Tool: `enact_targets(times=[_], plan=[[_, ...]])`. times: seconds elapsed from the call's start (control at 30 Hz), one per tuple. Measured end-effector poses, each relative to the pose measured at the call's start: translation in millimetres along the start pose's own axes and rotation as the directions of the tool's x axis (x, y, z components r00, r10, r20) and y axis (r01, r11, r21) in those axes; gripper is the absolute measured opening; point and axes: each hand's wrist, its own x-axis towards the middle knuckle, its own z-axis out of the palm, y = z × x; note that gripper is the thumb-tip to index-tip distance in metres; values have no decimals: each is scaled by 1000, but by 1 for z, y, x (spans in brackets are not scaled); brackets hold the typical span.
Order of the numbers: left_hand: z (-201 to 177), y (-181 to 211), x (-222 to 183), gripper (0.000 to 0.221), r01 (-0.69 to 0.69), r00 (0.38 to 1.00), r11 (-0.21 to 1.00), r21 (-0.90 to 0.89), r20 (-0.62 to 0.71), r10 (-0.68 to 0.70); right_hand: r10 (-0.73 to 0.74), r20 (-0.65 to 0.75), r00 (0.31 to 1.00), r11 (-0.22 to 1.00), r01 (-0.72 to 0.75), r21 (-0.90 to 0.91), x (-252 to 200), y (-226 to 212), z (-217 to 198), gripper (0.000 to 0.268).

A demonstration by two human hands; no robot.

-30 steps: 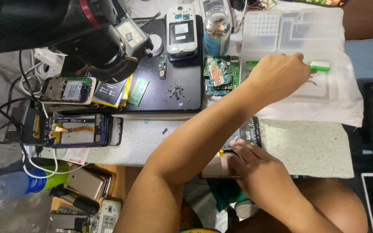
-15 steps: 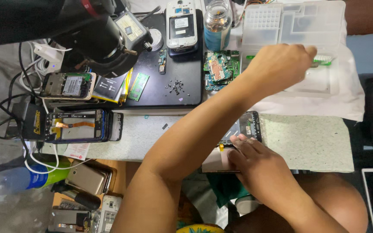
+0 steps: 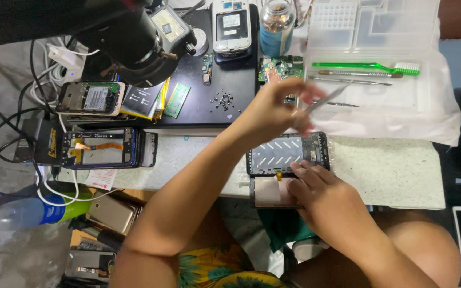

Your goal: The person uses a metal prying tool to separate the back cover from a smartphone, then opens the device to access internal components. They manipulate a ribbon cable connector and reassemble the phone, closing the back cover.

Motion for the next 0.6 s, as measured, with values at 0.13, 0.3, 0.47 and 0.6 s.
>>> enact_targets(times=[0.13, 0.3, 0.47, 0.6], plan=[[-10, 14, -75, 47, 32, 999, 962, 270, 2, -34, 26, 16, 1000, 1000, -25, -17, 0, -1, 0, 48], [0, 42, -121, 22, -118, 988, 285, 951, 82, 135, -3, -44, 999, 1000, 2, -27, 0, -2, 1, 43], [13, 69, -124, 17, -224, 974, 172, 959, 227, 5, 20, -11, 1000, 1000, -20, -19, 0, -2, 2, 48], [19, 89, -119, 17, -202, 976, 167, 965, 213, -53, 21, -16, 1000, 1000, -21, -10, 0, -1, 2, 46]])
